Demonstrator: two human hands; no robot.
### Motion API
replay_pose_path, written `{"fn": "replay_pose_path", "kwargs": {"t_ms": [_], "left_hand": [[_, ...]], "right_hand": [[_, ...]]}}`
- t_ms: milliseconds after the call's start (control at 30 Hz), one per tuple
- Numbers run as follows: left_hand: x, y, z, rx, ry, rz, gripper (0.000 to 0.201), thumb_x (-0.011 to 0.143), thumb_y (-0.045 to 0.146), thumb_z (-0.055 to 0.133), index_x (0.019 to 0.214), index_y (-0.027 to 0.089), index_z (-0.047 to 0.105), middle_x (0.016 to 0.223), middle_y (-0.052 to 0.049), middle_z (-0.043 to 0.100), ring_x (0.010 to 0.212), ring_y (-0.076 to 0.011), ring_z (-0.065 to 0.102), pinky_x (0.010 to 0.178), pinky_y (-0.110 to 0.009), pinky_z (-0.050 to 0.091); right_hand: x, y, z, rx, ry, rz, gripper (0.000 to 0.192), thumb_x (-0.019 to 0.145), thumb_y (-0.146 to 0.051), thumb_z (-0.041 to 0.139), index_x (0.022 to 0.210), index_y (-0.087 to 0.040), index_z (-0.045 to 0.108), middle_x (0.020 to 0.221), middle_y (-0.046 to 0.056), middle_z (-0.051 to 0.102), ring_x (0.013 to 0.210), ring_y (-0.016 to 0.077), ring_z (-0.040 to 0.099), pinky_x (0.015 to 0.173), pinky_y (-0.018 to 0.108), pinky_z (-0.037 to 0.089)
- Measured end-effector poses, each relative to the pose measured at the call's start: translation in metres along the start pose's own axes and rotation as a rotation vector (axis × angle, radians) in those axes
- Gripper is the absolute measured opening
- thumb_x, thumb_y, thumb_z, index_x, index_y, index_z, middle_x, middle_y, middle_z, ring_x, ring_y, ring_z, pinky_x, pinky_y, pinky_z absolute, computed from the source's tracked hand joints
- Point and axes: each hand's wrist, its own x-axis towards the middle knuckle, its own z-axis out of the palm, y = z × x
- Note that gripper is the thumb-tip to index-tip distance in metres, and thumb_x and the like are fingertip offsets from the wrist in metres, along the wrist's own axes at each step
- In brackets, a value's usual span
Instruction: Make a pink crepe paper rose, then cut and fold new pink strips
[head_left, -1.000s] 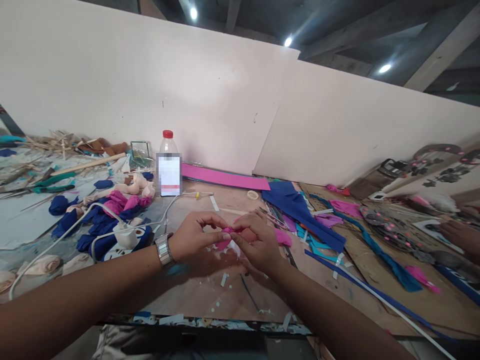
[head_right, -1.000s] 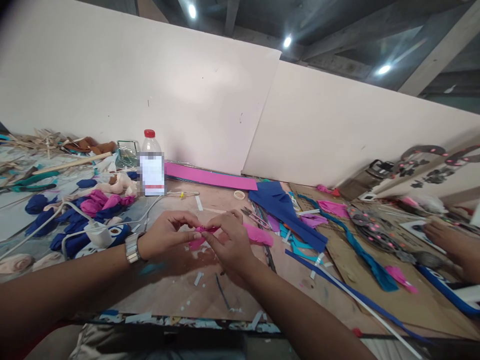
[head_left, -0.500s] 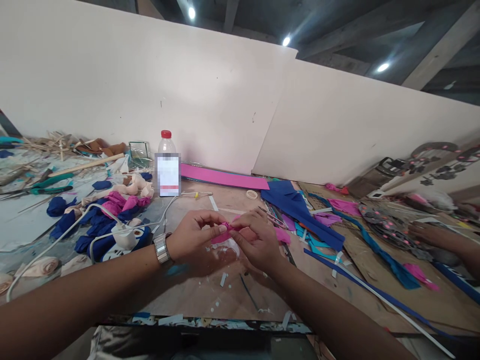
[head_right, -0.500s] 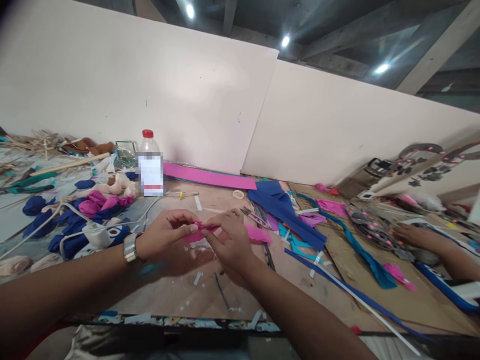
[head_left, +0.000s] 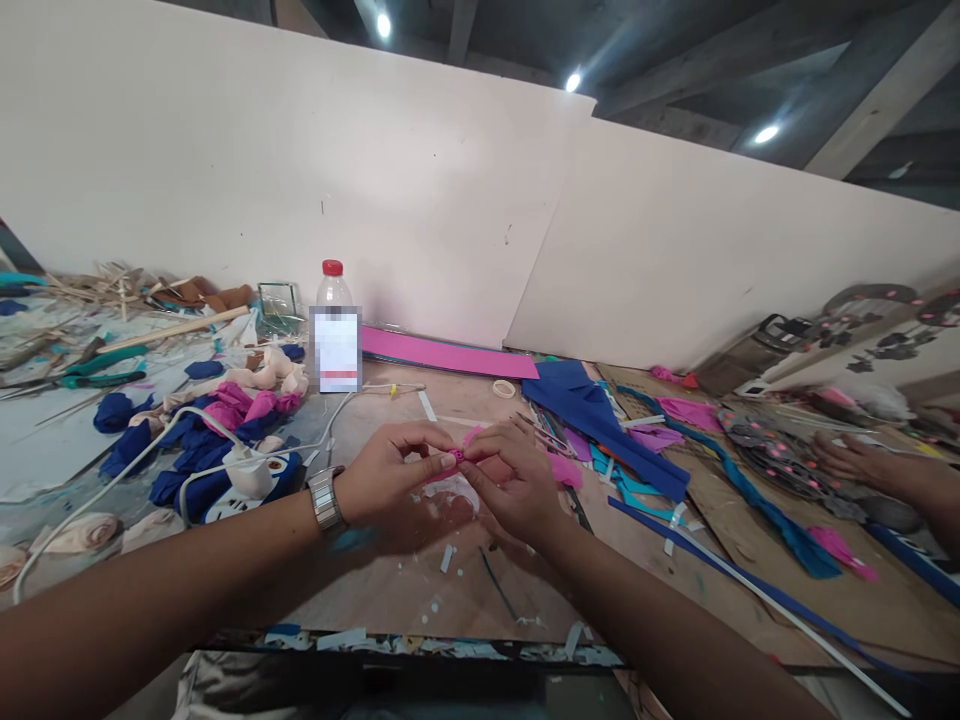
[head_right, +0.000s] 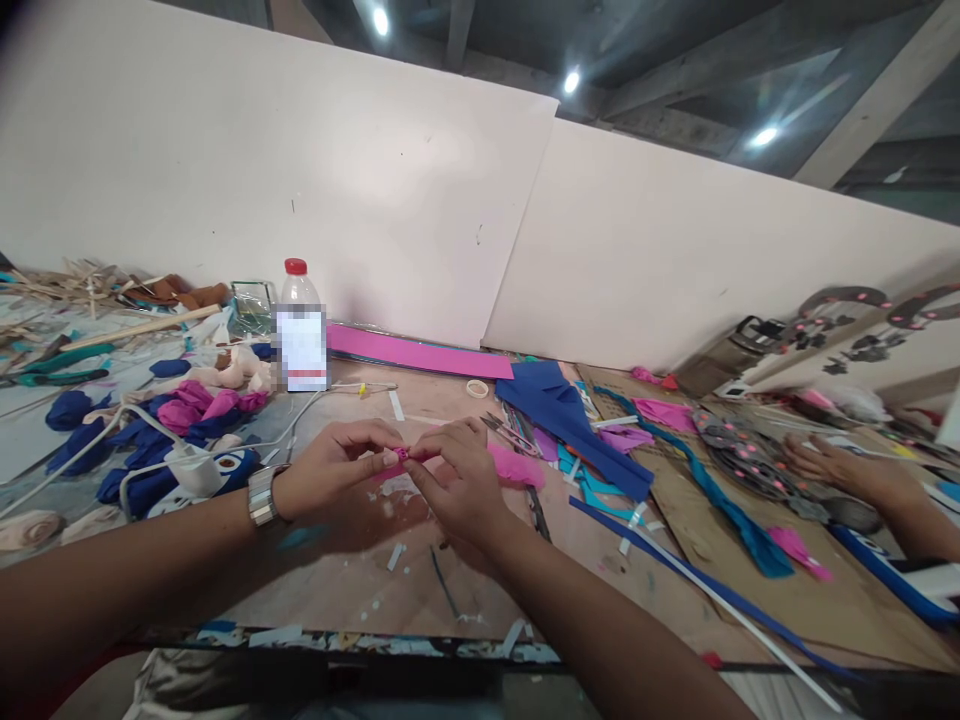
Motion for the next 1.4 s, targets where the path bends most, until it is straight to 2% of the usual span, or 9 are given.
{"fn": "replay_pose_path", "kwargs": {"t_ms": [200, 367, 500, 700, 967, 1067, 1167, 1300, 1400], "left_hand": [[-0.0011, 0.0041, 0.0002, 0.189, -0.033, 0.055, 0.025, 0.095, 0.037, 0.063, 0.098, 0.018, 0.079, 0.097, -0.008, 0.075, 0.091, -0.0186, 0.066, 0.082, -0.03, 0.05], [-0.0021, 0.006, 0.0009, 0.276, -0.008, 0.092, 0.023, 0.091, 0.036, 0.068, 0.102, 0.018, 0.077, 0.099, -0.008, 0.075, 0.091, -0.0188, 0.066, 0.079, -0.029, 0.049], [-0.0014, 0.0044, 0.001, 0.249, -0.017, 0.067, 0.024, 0.094, 0.037, 0.063, 0.101, 0.017, 0.075, 0.095, -0.006, 0.075, 0.087, -0.0174, 0.064, 0.079, -0.029, 0.049], [-0.0007, 0.0031, 0.0004, 0.173, -0.031, 0.026, 0.03, 0.097, 0.041, 0.059, 0.102, 0.016, 0.074, 0.1, -0.007, 0.075, 0.092, -0.0191, 0.065, 0.085, -0.031, 0.049], [-0.0017, 0.0038, 0.0006, 0.243, -0.044, 0.079, 0.031, 0.098, 0.042, 0.057, 0.103, 0.018, 0.076, 0.1, -0.008, 0.075, 0.092, -0.0195, 0.066, 0.086, -0.032, 0.05], [-0.0021, 0.0031, 0.0004, 0.276, -0.044, 0.108, 0.03, 0.098, 0.041, 0.056, 0.105, 0.019, 0.076, 0.1, -0.008, 0.075, 0.092, -0.0193, 0.065, 0.085, -0.031, 0.049], [-0.0024, 0.0023, 0.0007, 0.294, -0.059, 0.112, 0.031, 0.1, 0.04, 0.054, 0.103, 0.018, 0.076, 0.097, -0.007, 0.074, 0.09, -0.0185, 0.065, 0.082, -0.03, 0.049], [-0.0023, 0.0023, 0.002, 0.316, -0.082, 0.086, 0.034, 0.1, 0.043, 0.053, 0.1, 0.018, 0.075, 0.09, -0.006, 0.072, 0.084, -0.0176, 0.063, 0.077, -0.029, 0.048], [-0.002, 0.0023, 0.0032, 0.309, -0.081, 0.06, 0.032, 0.098, 0.043, 0.055, 0.105, 0.018, 0.074, 0.095, -0.006, 0.073, 0.084, -0.0175, 0.062, 0.077, -0.028, 0.047]], "right_hand": [[-0.0008, -0.0003, 0.0012, 0.012, 0.018, 0.013, 0.007, 0.089, -0.028, 0.071, 0.087, -0.025, 0.066, 0.084, 0.001, 0.071, 0.083, 0.0206, 0.063, 0.085, 0.04, 0.044], [-0.0015, 0.0, 0.0025, 0.024, 0.02, 0.028, 0.008, 0.09, -0.029, 0.071, 0.089, -0.024, 0.065, 0.084, 0.001, 0.07, 0.082, 0.0199, 0.063, 0.081, 0.038, 0.044], [-0.0014, 0.0022, 0.0026, 0.017, 0.019, 0.042, 0.009, 0.09, -0.03, 0.072, 0.089, -0.025, 0.065, 0.083, 0.001, 0.07, 0.08, 0.0198, 0.062, 0.079, 0.038, 0.045], [0.0004, 0.0015, 0.0005, 0.02, 0.017, 0.022, 0.006, 0.091, -0.029, 0.071, 0.09, -0.025, 0.067, 0.082, 0.002, 0.071, 0.08, 0.0204, 0.063, 0.08, 0.039, 0.045], [-0.0003, 0.0023, 0.0015, -0.009, -0.005, 0.027, 0.009, 0.092, -0.031, 0.068, 0.085, -0.025, 0.065, 0.081, 0.001, 0.069, 0.079, 0.0203, 0.061, 0.082, 0.039, 0.045], [-0.0017, 0.0042, 0.0024, -0.007, 0.001, 0.036, 0.007, 0.092, -0.031, 0.069, 0.094, -0.025, 0.067, 0.086, 0.002, 0.069, 0.082, 0.0205, 0.062, 0.083, 0.04, 0.046], [-0.0026, 0.0051, 0.0026, 0.002, -0.023, 0.013, 0.016, 0.094, -0.029, 0.065, 0.109, -0.028, 0.07, 0.097, 0.005, 0.067, 0.093, 0.0221, 0.062, 0.084, 0.039, 0.048], [-0.0023, 0.0047, 0.003, 0.002, -0.036, -0.013, 0.015, 0.097, -0.026, 0.059, 0.106, -0.027, 0.071, 0.101, 0.007, 0.064, 0.097, 0.0231, 0.061, 0.085, 0.04, 0.049], [-0.0022, 0.0056, 0.0041, 0.013, -0.033, -0.002, 0.012, 0.098, -0.027, 0.057, 0.105, -0.025, 0.068, 0.101, 0.007, 0.065, 0.099, 0.0238, 0.061, 0.088, 0.041, 0.049]]}}
